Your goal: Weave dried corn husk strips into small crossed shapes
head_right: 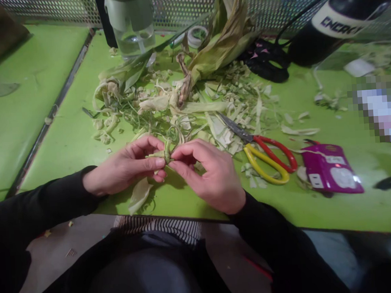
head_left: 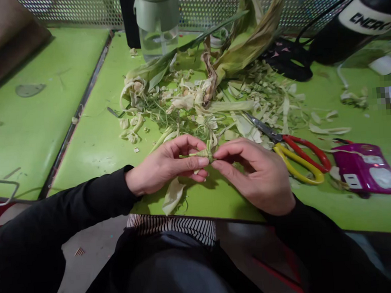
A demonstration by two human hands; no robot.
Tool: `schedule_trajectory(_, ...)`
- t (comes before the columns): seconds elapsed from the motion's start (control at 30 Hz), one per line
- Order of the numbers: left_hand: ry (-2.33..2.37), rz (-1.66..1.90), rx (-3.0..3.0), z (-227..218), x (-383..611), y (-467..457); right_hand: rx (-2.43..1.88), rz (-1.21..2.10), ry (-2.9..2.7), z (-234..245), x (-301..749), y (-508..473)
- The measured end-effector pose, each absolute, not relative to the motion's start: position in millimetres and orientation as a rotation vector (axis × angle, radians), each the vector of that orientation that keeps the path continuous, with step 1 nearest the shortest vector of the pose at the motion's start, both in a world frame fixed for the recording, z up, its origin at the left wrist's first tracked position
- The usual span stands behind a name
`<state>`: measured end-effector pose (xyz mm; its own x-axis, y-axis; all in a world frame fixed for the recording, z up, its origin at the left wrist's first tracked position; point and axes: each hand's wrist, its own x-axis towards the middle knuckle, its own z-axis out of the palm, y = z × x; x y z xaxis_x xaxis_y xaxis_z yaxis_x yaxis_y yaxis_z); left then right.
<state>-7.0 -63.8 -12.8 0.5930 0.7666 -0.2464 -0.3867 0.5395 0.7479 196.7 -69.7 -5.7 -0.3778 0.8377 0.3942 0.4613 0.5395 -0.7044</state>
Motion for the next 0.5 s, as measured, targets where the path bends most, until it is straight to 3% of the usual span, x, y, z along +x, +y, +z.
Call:
schedule_trajectory(0.3,0.502,0.552,0.7,-12.5,-14.7,-59.6,-1.041,0.994,-2.075,5.7,203.8,-68.3)
schedule_trajectory(0.5,0.607,0.588,0.975,-6.0,-15.0,-64.8,-1.042,0.77,-2.101,2.3,198.1,-73.4)
